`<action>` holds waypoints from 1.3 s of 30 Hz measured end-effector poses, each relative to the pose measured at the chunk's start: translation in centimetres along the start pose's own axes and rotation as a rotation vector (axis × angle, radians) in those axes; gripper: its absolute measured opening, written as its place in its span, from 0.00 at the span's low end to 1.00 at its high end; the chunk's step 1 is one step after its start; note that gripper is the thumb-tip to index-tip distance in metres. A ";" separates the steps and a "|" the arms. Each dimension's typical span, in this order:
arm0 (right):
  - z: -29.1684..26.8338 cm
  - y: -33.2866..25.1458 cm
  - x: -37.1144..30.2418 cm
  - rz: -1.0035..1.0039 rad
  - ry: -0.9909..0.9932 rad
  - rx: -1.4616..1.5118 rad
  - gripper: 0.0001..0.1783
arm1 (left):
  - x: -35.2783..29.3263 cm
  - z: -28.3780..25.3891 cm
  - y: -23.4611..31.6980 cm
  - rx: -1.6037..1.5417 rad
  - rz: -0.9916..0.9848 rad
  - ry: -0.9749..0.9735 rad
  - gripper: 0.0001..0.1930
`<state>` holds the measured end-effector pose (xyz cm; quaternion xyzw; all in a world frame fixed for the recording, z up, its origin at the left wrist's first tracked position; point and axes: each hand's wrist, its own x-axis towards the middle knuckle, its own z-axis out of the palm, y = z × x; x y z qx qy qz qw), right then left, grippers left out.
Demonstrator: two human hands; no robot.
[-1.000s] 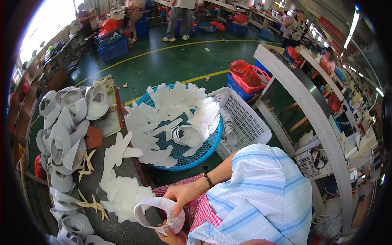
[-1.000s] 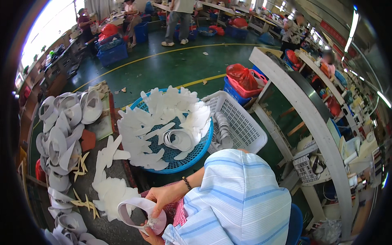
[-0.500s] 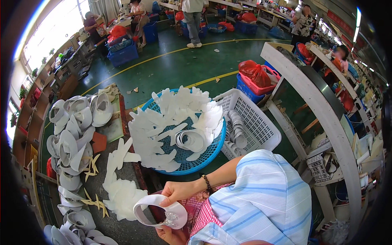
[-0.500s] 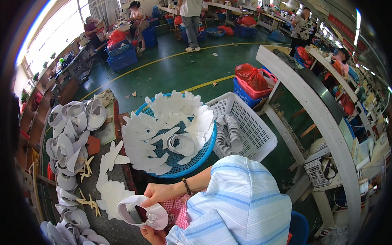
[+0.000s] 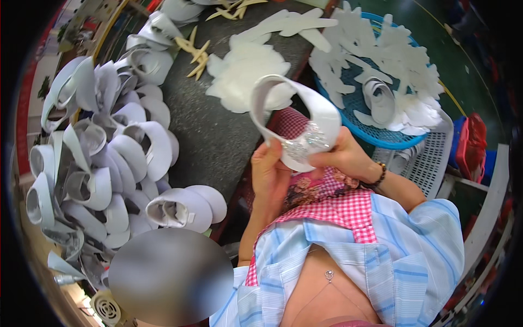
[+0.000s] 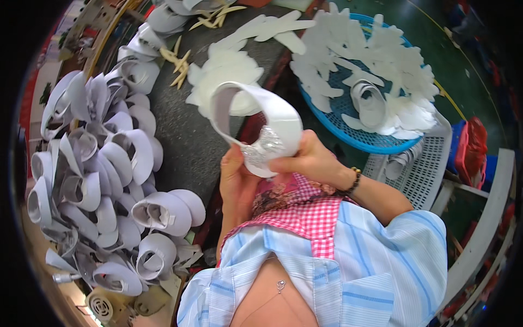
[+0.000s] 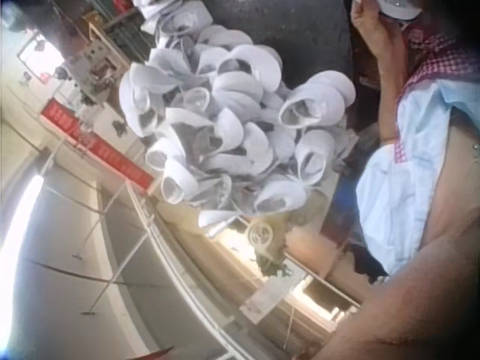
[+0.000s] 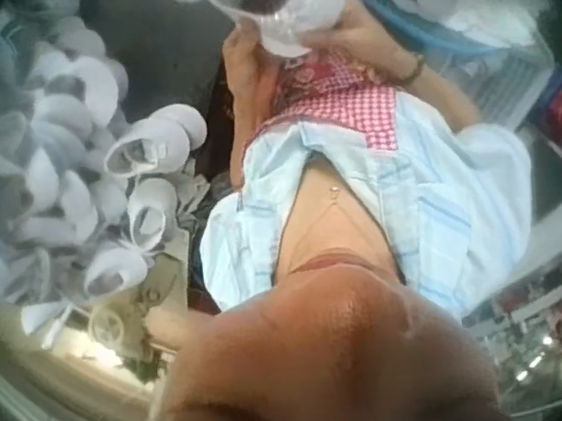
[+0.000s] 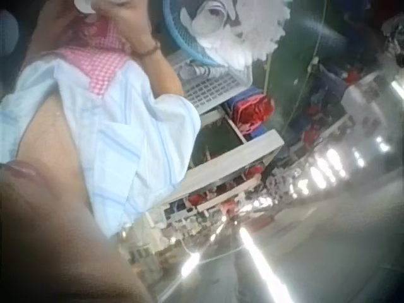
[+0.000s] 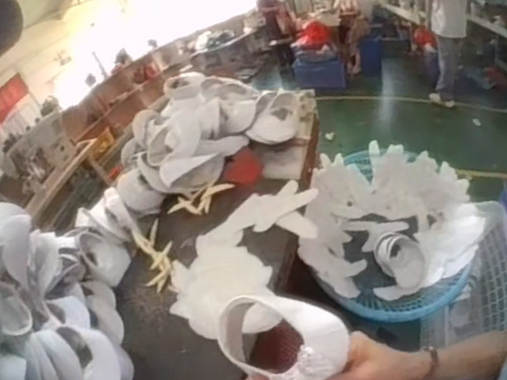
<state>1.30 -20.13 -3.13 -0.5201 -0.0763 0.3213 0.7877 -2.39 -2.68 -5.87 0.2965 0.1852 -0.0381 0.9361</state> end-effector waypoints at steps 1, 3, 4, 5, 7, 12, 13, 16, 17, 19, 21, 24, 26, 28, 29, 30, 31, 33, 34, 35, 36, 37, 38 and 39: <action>-0.3 -0.7 -0.3 0.079 -0.037 0.096 0.13 | -0.2 0.0 0.0 -0.025 -0.026 -0.061 0.11; -0.7 -1.0 0.1 0.114 -0.054 0.049 0.13 | -0.3 0.3 0.3 0.012 -0.018 -0.049 0.10; -1.1 -1.1 0.2 0.142 -0.049 0.004 0.13 | -0.1 0.0 0.5 0.008 -0.014 -0.052 0.10; -1.8 -1.0 0.3 0.139 -0.049 -0.003 0.13 | 0.4 -0.5 0.7 0.014 0.022 -0.074 0.10; -3.4 -0.7 0.9 0.088 -0.140 -0.057 0.15 | 1.1 -0.8 1.9 0.052 0.056 -0.067 0.09; -2.7 -1.5 1.9 -0.130 0.073 -0.002 0.10 | 1.0 -4.5 1.8 0.087 -0.189 -0.316 0.16; -3.1 -1.8 2.0 -0.127 0.074 -0.002 0.10 | 1.1 -3.4 2.3 0.085 -0.189 -0.313 0.16; -4.3 -3.5 2.3 -0.030 -0.032 0.043 0.13 | 1.4 -0.1 5.1 0.461 0.112 -0.278 0.36; -4.5 -3.6 2.6 -0.016 -0.039 0.046 0.13 | 1.8 0.2 5.9 0.563 0.187 -0.258 0.42; -4.4 -3.5 3.1 0.115 -0.171 -0.097 0.15 | 1.8 1.8 6.6 0.829 0.403 -0.212 0.37; -3.2 -3.4 3.6 0.171 -0.184 -0.104 0.17 | 1.7 3.9 7.8 1.659 0.735 -0.547 0.27; -3.1 -2.7 4.2 0.160 -0.187 -0.260 0.22 | 1.8 3.9 6.2 1.938 1.045 -0.484 0.16; -3.2 -2.7 4.1 0.142 -0.196 -0.238 0.22 | 2.2 3.6 6.4 2.108 1.312 -0.512 0.15; -3.3 -2.7 2.9 0.131 -0.201 -0.209 0.23 | 1.8 2.9 6.4 2.020 1.236 -0.574 0.15; -3.5 -3.1 2.4 0.135 -0.252 -0.215 0.22 | 1.6 2.6 6.4 1.928 1.176 -0.623 0.14; -4.0 -3.6 2.6 0.127 -0.306 -0.231 0.22 | 1.8 2.2 6.3 1.838 0.972 -0.686 0.22; -4.3 -4.3 3.0 0.114 -0.306 -0.237 0.22 | 2.0 2.4 6.6 1.841 0.987 -0.691 0.22; -5.2 -5.8 4.4 0.247 -0.553 -0.396 0.20 | 2.5 3.1 7.4 1.531 0.494 -0.640 0.29; -5.0 -6.6 5.5 0.253 -0.658 -0.451 0.20 | 2.8 2.8 7.6 1.302 0.218 -0.666 0.27; -4.1 -8.3 6.4 0.240 -0.690 -0.601 0.19 | 3.3 3.3 8.1 0.985 -0.285 -0.686 0.23; -3.9 -8.9 7.3 0.068 -0.586 -0.796 0.18 | 3.7 3.0 8.3 0.950 -0.386 -0.670 0.22; -3.9 -9.5 8.0 -0.115 -0.460 -0.979 0.18 | 4.6 2.4 8.5 0.920 -0.493 -0.663 0.21; -3.9 -9.2 8.1 -0.598 -0.106 -1.063 0.18 | 4.6 1.9 7.9 0.741 -0.349 -0.564 0.19; -3.9 -9.9 8.4 -0.980 0.148 -1.224 0.19 | 3.8 1.3 6.8 0.557 -0.206 -0.449 0.17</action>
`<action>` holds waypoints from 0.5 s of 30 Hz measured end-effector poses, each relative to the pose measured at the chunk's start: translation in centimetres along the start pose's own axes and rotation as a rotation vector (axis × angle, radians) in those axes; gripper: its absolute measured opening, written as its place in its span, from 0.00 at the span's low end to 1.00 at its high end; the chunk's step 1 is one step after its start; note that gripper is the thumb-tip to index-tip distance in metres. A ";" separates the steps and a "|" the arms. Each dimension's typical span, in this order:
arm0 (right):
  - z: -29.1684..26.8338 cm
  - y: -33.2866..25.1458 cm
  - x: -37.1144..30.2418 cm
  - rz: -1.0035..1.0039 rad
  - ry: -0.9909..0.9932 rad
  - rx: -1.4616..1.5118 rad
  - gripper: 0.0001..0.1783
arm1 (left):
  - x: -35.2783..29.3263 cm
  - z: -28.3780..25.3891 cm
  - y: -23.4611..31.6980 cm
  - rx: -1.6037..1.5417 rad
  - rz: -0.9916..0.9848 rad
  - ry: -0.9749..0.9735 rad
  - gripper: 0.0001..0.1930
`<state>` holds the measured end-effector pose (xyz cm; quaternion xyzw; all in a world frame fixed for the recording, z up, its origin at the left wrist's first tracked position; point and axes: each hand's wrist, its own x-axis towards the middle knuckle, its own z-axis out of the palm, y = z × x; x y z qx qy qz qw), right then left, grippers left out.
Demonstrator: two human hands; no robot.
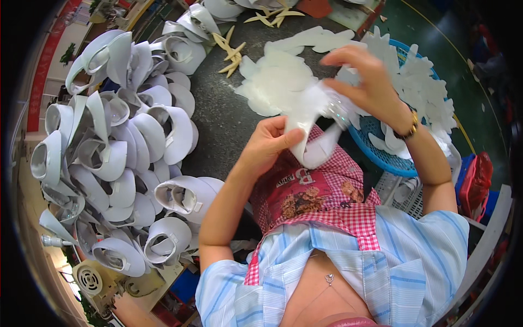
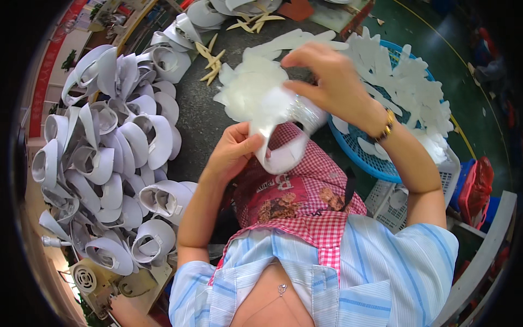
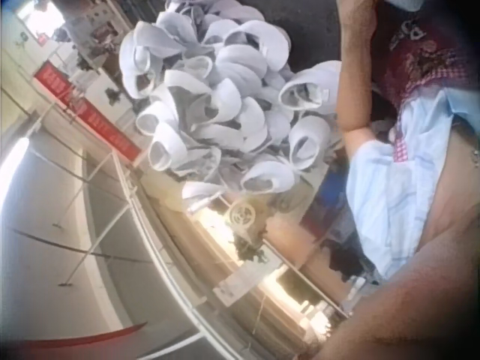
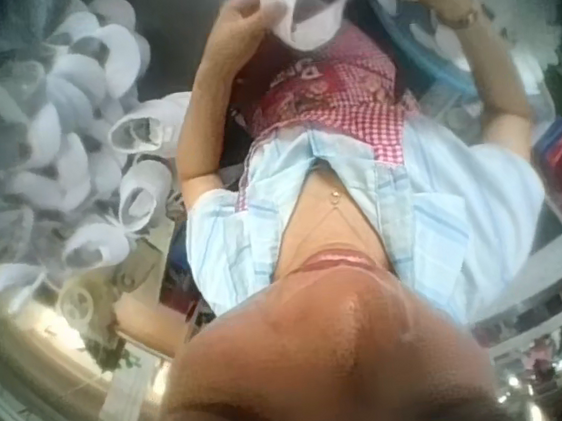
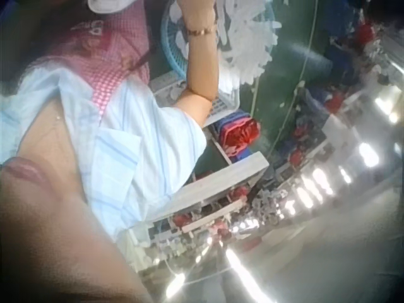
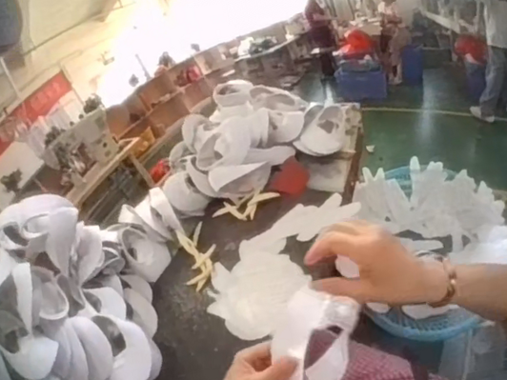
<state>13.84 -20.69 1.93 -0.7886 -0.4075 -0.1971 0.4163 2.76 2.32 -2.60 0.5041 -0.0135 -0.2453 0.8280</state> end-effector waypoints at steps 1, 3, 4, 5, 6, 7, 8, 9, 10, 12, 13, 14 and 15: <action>-0.5 -1.4 -0.1 0.059 -0.040 0.111 0.19 | -0.4 0.6 -1.2 -0.073 0.130 0.164 0.15; 0.3 -5.1 -2.0 0.018 -0.115 0.093 0.18 | -0.7 0.5 -3.3 -0.247 0.222 0.189 0.14; 1.3 -7.1 -2.9 -0.069 -0.140 -0.045 0.17 | -0.9 1.2 -4.2 -0.420 0.288 0.185 0.14; 2.9 -7.4 -4.4 -0.018 -0.150 -0.001 0.13 | -0.6 2.3 -4.5 -0.468 0.303 0.283 0.14; 3.8 -6.6 -5.3 -0.014 -0.150 -0.008 0.13 | -0.4 2.5 -4.4 -0.471 0.299 0.276 0.14; 4.6 -6.0 -6.2 0.025 -0.139 0.038 0.11 | -0.4 2.8 -4.2 -0.412 0.306 0.325 0.14; 4.8 -5.6 -6.7 0.064 -0.126 0.084 0.09 | -0.3 3.0 -3.9 -0.352 0.313 0.373 0.15; 4.7 -5.8 -6.8 0.000 -0.119 0.074 0.08 | -0.8 2.5 -3.0 -0.306 0.259 0.370 0.15; 4.6 -6.0 -6.9 0.007 -0.120 0.077 0.08 | -0.8 1.0 -2.8 -0.265 0.285 0.283 0.16; 3.9 -6.6 -7.2 -0.024 -0.282 0.113 0.09 | -1.3 1.4 -1.8 -0.057 0.269 0.367 0.17; 3.1 -6.7 -7.0 -0.027 -0.289 0.076 0.10 | -1.3 1.7 -1.7 -0.058 0.266 0.364 0.17; 2.8 -6.7 -7.3 -0.023 -0.286 0.072 0.10 | -1.3 2.1 -1.6 -0.064 0.223 0.363 0.19; 2.4 -6.6 -7.6 0.047 -0.294 0.202 0.10 | -1.1 2.4 -1.5 -0.072 0.185 0.359 0.21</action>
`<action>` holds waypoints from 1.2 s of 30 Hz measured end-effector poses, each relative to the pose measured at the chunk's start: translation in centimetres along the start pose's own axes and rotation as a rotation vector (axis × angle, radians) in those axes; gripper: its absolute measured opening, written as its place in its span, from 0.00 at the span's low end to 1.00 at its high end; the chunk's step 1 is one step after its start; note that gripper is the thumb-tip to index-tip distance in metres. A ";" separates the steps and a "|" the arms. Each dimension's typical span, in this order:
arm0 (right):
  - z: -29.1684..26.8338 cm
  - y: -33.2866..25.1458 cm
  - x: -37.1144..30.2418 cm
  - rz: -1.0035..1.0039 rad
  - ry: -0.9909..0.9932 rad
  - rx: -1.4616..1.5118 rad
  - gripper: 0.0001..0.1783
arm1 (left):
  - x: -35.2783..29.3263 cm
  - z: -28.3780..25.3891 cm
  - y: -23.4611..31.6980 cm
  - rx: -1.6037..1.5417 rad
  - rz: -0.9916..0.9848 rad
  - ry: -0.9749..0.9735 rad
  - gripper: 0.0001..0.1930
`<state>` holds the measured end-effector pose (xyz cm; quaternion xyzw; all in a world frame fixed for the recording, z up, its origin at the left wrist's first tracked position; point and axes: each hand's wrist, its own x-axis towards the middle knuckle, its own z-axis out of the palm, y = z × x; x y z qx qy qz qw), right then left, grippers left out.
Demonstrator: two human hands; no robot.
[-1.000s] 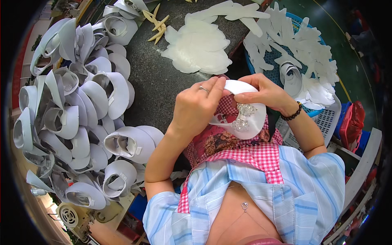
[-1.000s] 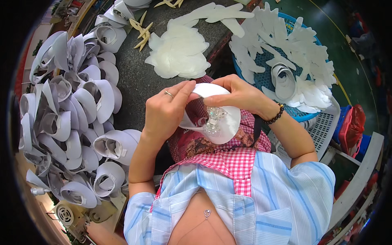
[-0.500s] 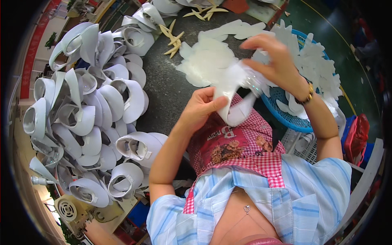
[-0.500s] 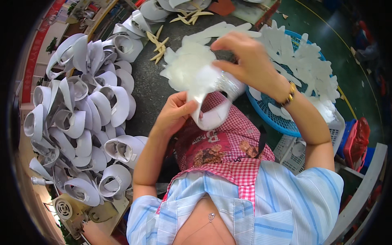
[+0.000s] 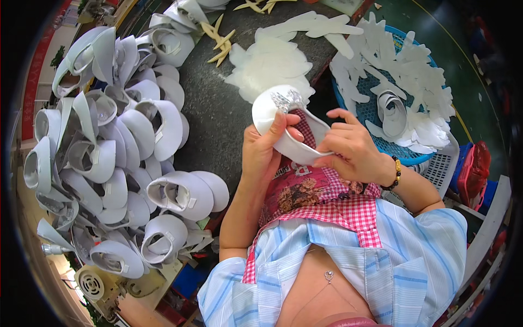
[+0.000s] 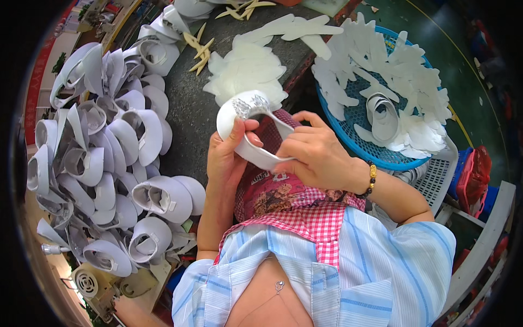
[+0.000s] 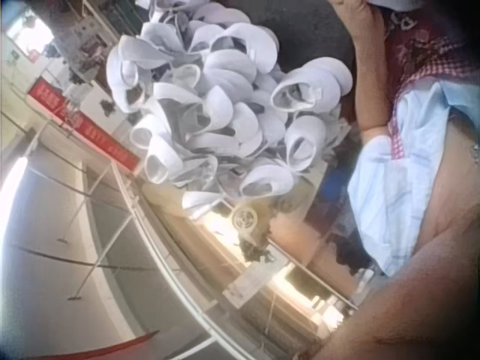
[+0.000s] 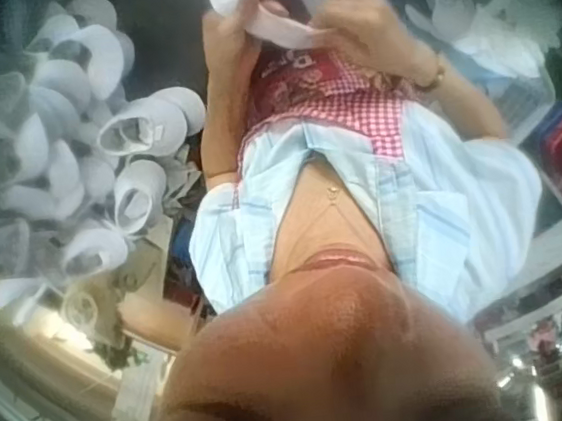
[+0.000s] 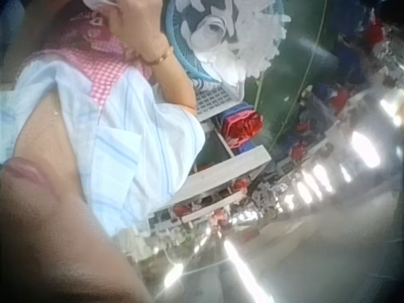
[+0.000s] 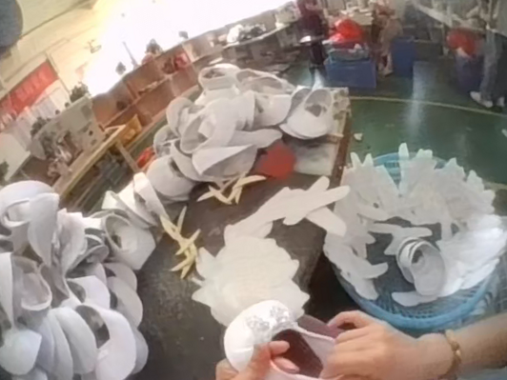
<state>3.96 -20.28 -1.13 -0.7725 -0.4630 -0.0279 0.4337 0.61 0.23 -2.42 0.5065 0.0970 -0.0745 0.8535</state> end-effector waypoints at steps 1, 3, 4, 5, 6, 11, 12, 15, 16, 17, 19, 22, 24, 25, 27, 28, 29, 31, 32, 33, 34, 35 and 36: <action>-0.4 0.1 -0.4 0.050 -0.003 0.137 0.11 | 0.0 0.4 0.2 -0.001 0.002 -0.011 0.21; -2.7 0.7 -0.6 0.042 -0.039 0.157 0.11 | 0.2 1.0 0.7 -0.141 -0.174 -0.047 0.24; -4.0 0.5 -0.7 0.308 -0.034 0.385 0.11 | 0.8 -1.8 1.1 0.147 -0.134 -0.131 0.28; -5.0 1.0 -0.9 0.573 -0.022 0.613 0.12 | 1.2 -3.1 2.4 0.432 -0.066 -0.081 0.25; -5.5 2.3 -0.9 0.578 0.079 0.823 0.14 | 1.4 -2.2 2.7 0.686 0.290 -0.034 0.23; -5.4 5.7 0.8 0.725 0.064 1.267 0.27 | 0.6 1.6 1.2 0.794 0.273 -0.387 0.19; -5.0 6.1 0.7 0.732 0.152 1.132 0.31 | 0.8 1.7 0.5 0.757 0.184 -0.258 0.17; -3.9 7.0 -1.8 0.790 0.102 0.928 0.36 | 1.5 1.8 -2.3 0.720 0.253 -0.034 0.17; -3.0 6.2 -2.9 0.836 -0.003 0.837 0.30 | 1.4 2.0 -3.1 0.684 0.237 0.013 0.17; -2.0 5.7 -3.5 0.880 -0.107 0.745 0.24 | 1.4 2.4 -3.8 0.648 0.220 0.057 0.18; -0.6 4.9 -3.8 0.854 -0.072 0.536 0.21 | 1.3 3.0 -4.7 0.628 0.180 0.004 0.18; 0.7 5.3 -5.2 0.824 -0.056 0.412 0.18 | 1.9 2.0 -6.9 0.375 0.004 -0.046 0.17; 0.8 6.5 -7.2 0.793 -0.049 0.722 0.14 | 1.4 0.7 -8.4 0.363 -0.118 -0.151 0.17; 0.3 7.7 -8.8 0.816 -0.024 0.699 0.14 | 1.0 0.4 -8.8 0.368 -0.222 -0.212 0.18; -1.5 10.7 -13.0 0.917 0.094 0.735 0.14 | 0.1 1.0 -9.3 0.492 -0.271 -0.280 0.18; -3.2 12.5 -15.8 1.033 0.150 0.666 0.14 | -0.3 1.0 -9.4 0.630 -0.311 -0.311 0.19; -5.4 14.0 -18.7 1.145 0.204 0.600 0.15 | -0.4 0.4 -10.1 0.627 -0.309 -0.334 0.19; -10.0 16.0 -22.9 1.298 -0.023 0.412 0.14 | -0.7 -1.6 -12.0 0.581 -0.330 -0.351 0.18; -11.6 17.7 -25.4 1.374 -0.095 0.417 0.14 | -0.6 -1.9 -12.3 0.531 -0.326 -0.364 0.18; -12.6 19.3 -27.0 1.446 -0.177 0.426 0.15 | -0.4 -1.9 -12.4 0.525 -0.332 -0.372 0.18; -12.9 20.0 -26.8 1.515 -0.211 0.367 0.17 | 0.0 -1.8 -12.5 0.543 -0.338 -0.369 0.17; -12.1 21.5 -27.4 1.521 -0.215 0.363 0.17 | 0.3 -1.7 -12.6 0.560 -0.345 -0.365 0.16; -10.4 24.3 -29.0 1.464 -0.112 0.222 0.17 | 0.7 -1.3 -12.8 0.587 -0.349 -0.351 0.15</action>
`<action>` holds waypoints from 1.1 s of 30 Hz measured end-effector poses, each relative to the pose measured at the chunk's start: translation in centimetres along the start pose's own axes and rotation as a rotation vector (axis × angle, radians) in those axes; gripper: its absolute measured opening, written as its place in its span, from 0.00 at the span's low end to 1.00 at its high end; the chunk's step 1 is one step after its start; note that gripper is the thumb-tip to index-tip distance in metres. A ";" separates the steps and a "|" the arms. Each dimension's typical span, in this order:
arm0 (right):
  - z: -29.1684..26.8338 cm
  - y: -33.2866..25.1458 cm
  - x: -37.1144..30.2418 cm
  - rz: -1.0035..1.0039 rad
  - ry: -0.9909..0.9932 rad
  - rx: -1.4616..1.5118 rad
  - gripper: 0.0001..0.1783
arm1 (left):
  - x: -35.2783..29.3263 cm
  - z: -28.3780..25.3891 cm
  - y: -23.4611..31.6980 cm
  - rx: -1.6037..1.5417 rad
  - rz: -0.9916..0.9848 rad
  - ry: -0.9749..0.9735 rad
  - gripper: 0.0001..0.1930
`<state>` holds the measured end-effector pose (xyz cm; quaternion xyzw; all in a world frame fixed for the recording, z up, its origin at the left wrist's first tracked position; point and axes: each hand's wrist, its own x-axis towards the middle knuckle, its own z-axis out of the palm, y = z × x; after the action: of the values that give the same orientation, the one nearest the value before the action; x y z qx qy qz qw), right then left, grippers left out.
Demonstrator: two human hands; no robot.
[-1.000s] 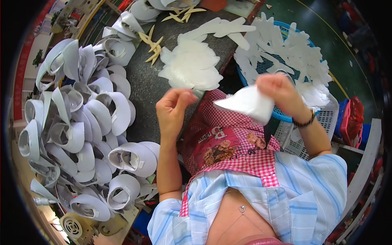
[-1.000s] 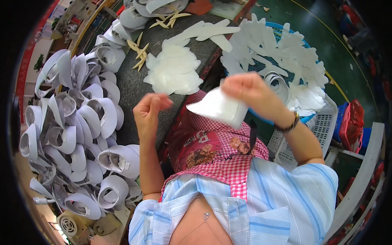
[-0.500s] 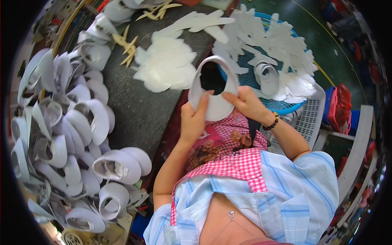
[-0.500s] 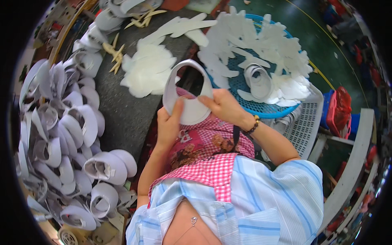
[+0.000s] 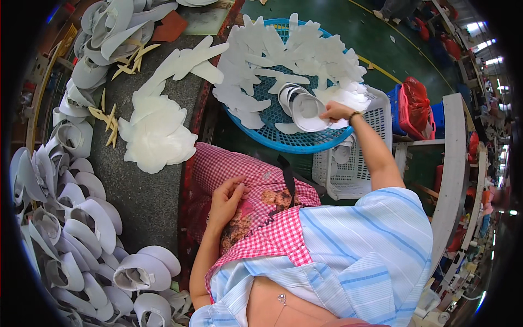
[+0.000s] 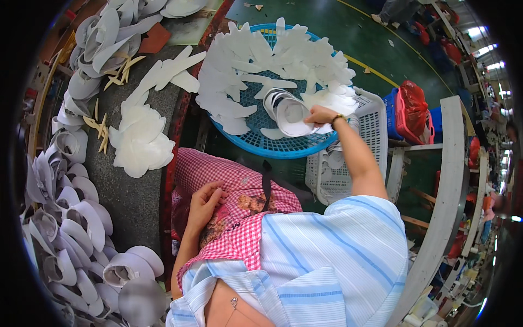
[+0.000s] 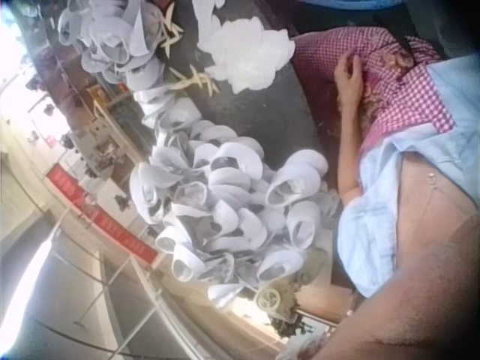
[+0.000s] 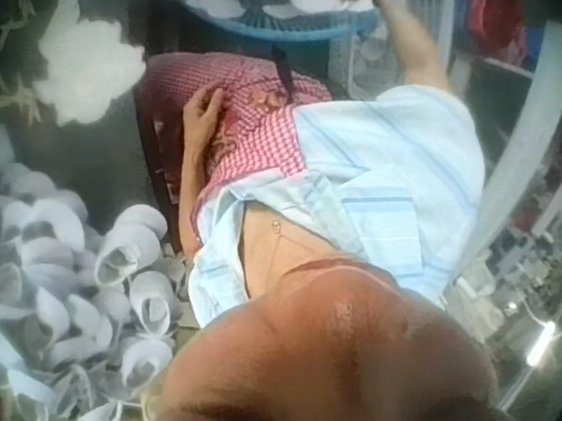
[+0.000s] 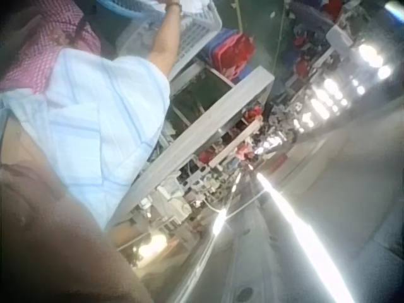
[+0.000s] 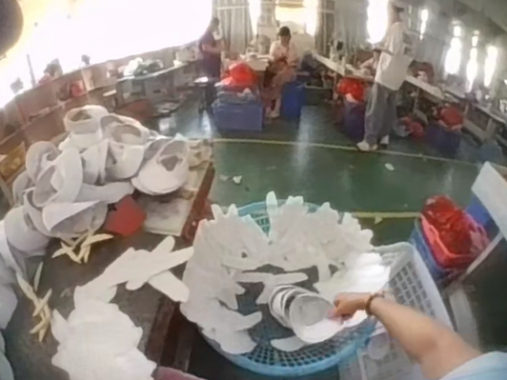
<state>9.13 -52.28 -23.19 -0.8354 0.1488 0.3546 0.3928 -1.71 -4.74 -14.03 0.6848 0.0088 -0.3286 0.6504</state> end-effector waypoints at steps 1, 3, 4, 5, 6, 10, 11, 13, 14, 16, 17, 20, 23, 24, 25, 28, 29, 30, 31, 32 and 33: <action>0.7 1.0 2.0 -0.077 0.141 -0.037 0.18 | 0.2 0.2 -0.1 -0.005 -0.003 0.012 0.15; 2.9 -0.1 3.6 -0.155 0.258 -0.116 0.18 | -0.2 -0.1 -0.3 0.058 0.061 0.064 0.15; 4.7 -0.9 4.5 -0.230 0.389 -0.184 0.19 | -0.9 -0.3 -0.2 0.081 0.090 0.107 0.14; 5.1 -0.5 5.0 -0.199 0.415 -0.378 0.22 | -1.5 -0.4 0.4 0.084 0.076 0.162 0.14; 5.6 -0.7 4.8 -0.215 0.447 -0.493 0.27 | -2.8 -0.6 1.2 0.250 0.167 0.228 0.13; 3.4 1.0 2.0 -0.531 0.596 -0.210 0.26 | -6.9 -2.5 4.4 0.416 0.357 0.449 0.12; 3.6 -1.5 0.7 -0.616 0.609 -0.122 0.21 | -8.0 -3.3 5.0 0.422 0.395 0.509 0.12; 6.7 -11.2 -3.9 -0.647 0.505 -0.056 0.12 | -11.2 -4.2 6.2 0.528 0.392 0.750 0.12; 9.4 -15.6 -5.8 -0.786 0.486 0.011 0.09 | -12.3 -4.8 6.6 0.620 0.439 0.851 0.11; 14.6 -24.2 -10.4 -1.040 0.296 -0.030 0.07 | -14.8 -4.9 6.3 0.755 0.489 1.152 0.10; 17.8 -27.9 -12.6 -1.126 0.081 0.103 0.07 | -16.2 -5.3 6.0 0.814 0.480 1.276 0.10; 25.3 -36.7 -17.5 -1.550 -0.426 -0.132 0.11 | -20.9 -6.1 6.3 1.038 0.284 1.681 0.10; 32.5 -40.0 -18.6 -1.534 -0.657 -0.176 0.18 | -23.0 -7.8 4.7 1.186 -0.001 1.663 0.15; 34.6 -40.2 -18.5 -1.537 -0.667 -0.173 0.18 | -23.3 -8.0 3.6 1.221 -0.005 1.562 0.16; 36.5 -40.3 -18.2 -1.524 -0.638 -0.136 0.22 | -23.6 -8.4 3.0 1.254 0.001 1.452 0.17; 38.3 -40.3 -18.6 -1.416 -0.572 -0.068 0.30 | -24.8 -9.2 1.0 0.770 0.170 1.519 0.12; 38.4 -40.2 -18.6 -1.331 -0.546 -0.045 0.34 | -25.3 -9.4 0.3 0.367 0.305 1.529 0.10; 38.8 -40.2 -18.1 -1.317 -0.536 -0.038 0.34 | -25.8 -8.7 1.4 -0.118 0.422 1.392 0.09; 39.2 -40.3 -17.1 -1.148 -0.701 0.076 0.35 | -26.0 -8.7 1.5 -0.118 0.415 1.375 0.09; 39.4 -40.4 -16.4 -0.970 -0.856 0.191 0.36 | -26.0 -8.7 1.6 -0.116 0.448 1.330 0.10; 39.2 -40.8 -16.6 -0.961 -0.853 0.196 0.36 | -26.3 -8.5 1.5 -0.115 0.479 1.294 0.10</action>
<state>0.30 3.53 -6.17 -0.5551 -0.3789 0.4247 0.6066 -17.91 13.62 -1.06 0.6906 0.2610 0.2998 0.6042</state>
